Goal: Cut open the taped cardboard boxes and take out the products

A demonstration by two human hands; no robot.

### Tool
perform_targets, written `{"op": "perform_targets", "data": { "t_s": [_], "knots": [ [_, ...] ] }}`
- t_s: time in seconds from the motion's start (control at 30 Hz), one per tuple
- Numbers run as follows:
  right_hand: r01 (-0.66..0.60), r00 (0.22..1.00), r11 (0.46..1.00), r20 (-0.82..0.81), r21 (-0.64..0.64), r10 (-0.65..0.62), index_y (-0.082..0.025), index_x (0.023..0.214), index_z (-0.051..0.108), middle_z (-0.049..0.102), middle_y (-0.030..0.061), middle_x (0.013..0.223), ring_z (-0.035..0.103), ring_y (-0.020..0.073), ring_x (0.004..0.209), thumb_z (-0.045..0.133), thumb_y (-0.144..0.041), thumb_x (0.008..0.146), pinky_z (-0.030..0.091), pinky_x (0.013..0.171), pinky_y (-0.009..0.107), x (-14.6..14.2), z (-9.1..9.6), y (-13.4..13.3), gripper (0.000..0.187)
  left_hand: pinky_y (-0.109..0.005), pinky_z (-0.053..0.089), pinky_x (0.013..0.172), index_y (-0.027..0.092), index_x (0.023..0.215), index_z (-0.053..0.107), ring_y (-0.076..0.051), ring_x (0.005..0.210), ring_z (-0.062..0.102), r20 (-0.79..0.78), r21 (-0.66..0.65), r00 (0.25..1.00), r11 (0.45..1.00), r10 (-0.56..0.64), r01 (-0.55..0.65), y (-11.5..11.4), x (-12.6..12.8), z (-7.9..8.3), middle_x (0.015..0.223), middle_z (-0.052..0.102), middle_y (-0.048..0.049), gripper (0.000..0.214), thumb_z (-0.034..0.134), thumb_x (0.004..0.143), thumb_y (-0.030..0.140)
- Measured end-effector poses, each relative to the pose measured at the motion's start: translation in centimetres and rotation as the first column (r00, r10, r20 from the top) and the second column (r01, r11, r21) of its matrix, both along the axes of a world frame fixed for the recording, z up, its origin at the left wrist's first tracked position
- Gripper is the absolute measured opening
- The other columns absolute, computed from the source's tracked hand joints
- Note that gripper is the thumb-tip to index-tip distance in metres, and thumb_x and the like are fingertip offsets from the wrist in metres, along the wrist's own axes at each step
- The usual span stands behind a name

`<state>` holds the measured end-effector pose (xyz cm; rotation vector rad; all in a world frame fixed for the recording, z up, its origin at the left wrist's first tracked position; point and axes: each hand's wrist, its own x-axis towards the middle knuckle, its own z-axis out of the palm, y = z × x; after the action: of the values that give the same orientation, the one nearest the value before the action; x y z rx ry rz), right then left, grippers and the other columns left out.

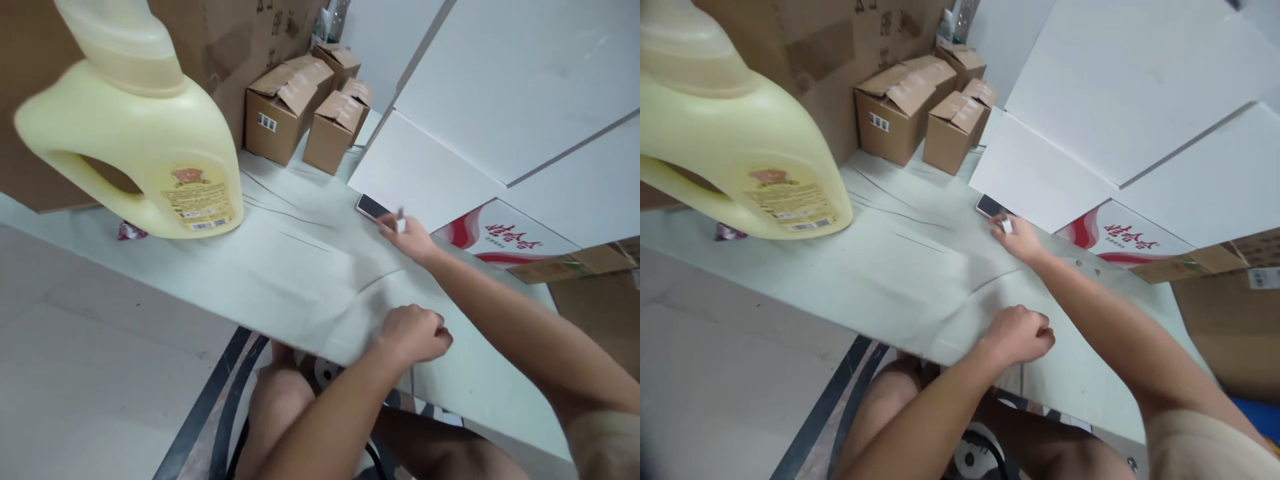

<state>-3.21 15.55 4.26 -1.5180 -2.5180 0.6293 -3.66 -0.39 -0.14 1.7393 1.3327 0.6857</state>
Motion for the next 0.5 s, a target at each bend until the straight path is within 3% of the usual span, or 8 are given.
{"op": "perform_targets", "data": {
  "t_s": [0.07, 0.13, 0.23, 0.37, 0.5],
  "knots": [
    [-0.088, 0.995, 0.993, -0.048, 0.084, 0.092, -0.020, 0.104, 0.068, 0.066, 0.0053, 0.096, 0.063, 0.0231, 0.100, 0.049, -0.038, 0.089, 0.048, 0.101, 0.044, -6.4, 0.2, 2.7, 0.030, -0.033, 0.045, 0.066, 0.021, 0.076, 0.066, -0.024, 0.081, 0.066, 0.016, -0.037, 1.000, 0.999, -0.012, 0.012, 0.5, -0.5, 0.0, 0.083, 0.073, -0.0077, 0.025, 0.047, 0.085, 0.034],
    [-0.257, 0.952, 0.911, -0.077, 0.323, 0.296, -0.017, 0.113, 0.066, 0.064, 0.0090, 0.117, 0.057, 0.0296, 0.123, 0.056, -0.028, 0.087, 0.039, 0.114, 0.054, -12.1, 0.4, 5.8, 0.030, -0.032, 0.042, 0.062, 0.020, 0.070, 0.061, -0.023, 0.076, 0.064, 0.052, -0.071, 0.999, 0.997, 0.005, -0.001, 0.9, -1.2, 0.0, 0.078, 0.071, -0.0069, 0.024, 0.046, 0.084, 0.033],
    [-0.345, 0.898, 0.802, -0.076, 0.488, 0.433, -0.008, 0.114, 0.063, 0.052, 0.0102, 0.139, 0.039, 0.0395, 0.144, 0.058, -0.025, 0.084, 0.024, 0.118, 0.063, -18.4, 0.8, 10.2, 0.035, -0.031, 0.038, 0.060, 0.019, 0.065, 0.053, -0.021, 0.073, 0.062, 0.091, -0.119, 0.990, 0.988, 0.106, -0.095, 1.2, -2.2, 0.2, 0.072, 0.067, -0.0061, 0.021, 0.049, 0.081, 0.031],
    [-0.287, 0.927, 0.786, -0.049, 0.547, 0.373, 0.006, 0.079, 0.057, 0.059, 0.0084, 0.126, 0.031, 0.0396, 0.146, 0.021, -0.027, 0.090, 0.024, 0.110, 0.061, -22.0, 1.0, 13.9, 0.050, -0.029, 0.034, 0.058, 0.019, 0.062, 0.045, -0.019, 0.071, 0.061, 0.101, -0.203, 0.980, 0.968, 0.170, -0.147, 1.2, -3.5, 0.5, 0.065, 0.061, -0.0045, 0.022, 0.054, 0.079, 0.031],
    [-0.366, 0.908, 0.727, 0.051, 0.581, 0.416, 0.004, 0.060, 0.049, 0.067, 0.0061, 0.111, 0.037, 0.0330, 0.142, 0.012, -0.029, 0.088, 0.027, 0.109, 0.055, -21.5, 0.9, 14.3, 0.057, -0.030, 0.030, 0.055, 0.019, 0.060, 0.043, -0.017, 0.067, 0.057, 0.138, -0.189, 0.964, 0.962, 0.227, -0.200, 1.3, -4.1, 0.3, 0.063, 0.058, -0.0029, 0.025, 0.052, 0.080, 0.030]
  ]
}}
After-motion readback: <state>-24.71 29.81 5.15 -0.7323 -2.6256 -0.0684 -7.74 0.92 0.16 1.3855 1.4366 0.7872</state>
